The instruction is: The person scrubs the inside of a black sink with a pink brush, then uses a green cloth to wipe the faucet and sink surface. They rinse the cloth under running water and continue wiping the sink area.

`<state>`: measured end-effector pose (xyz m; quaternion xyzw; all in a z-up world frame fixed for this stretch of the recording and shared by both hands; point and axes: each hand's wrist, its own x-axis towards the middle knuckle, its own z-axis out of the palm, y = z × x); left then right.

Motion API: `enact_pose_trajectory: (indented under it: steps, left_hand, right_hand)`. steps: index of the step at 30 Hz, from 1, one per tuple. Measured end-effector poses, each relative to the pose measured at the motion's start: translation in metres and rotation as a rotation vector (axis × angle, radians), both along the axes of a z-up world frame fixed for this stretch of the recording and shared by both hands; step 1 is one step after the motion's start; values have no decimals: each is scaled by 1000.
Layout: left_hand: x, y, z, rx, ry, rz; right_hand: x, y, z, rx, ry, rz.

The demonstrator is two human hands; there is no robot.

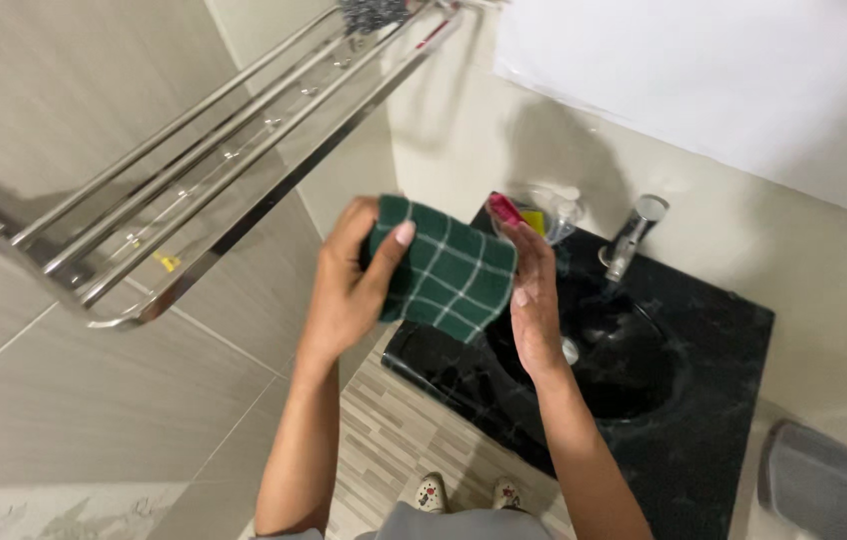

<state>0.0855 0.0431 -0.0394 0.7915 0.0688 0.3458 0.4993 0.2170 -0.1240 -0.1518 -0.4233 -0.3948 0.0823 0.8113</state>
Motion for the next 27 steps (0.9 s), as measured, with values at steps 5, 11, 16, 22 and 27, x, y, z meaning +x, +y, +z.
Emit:
enact_pose_trajectory:
  steps: [5, 11, 16, 22, 27]
  left_hand:
    - [49, -30, -78, -189, -19, -381]
    - [91, -60, -122, -762, 253, -539]
    - [116, -75, -143, -1063, 355, -794]
    - [141, -96, -154, -601, 466, -585]
    - [145, -116, -162, -536, 358, -692]
  right_hand:
    - [16, -47, -45, -235, 279, 13]
    - [19, -107, -78, -75, 473, 72]
    - [18, -140, -79, -337, 243, -183]
    - [32, -158, -105, -513, 365, -570]
    - [46, -168, -110, -291, 546, -499]
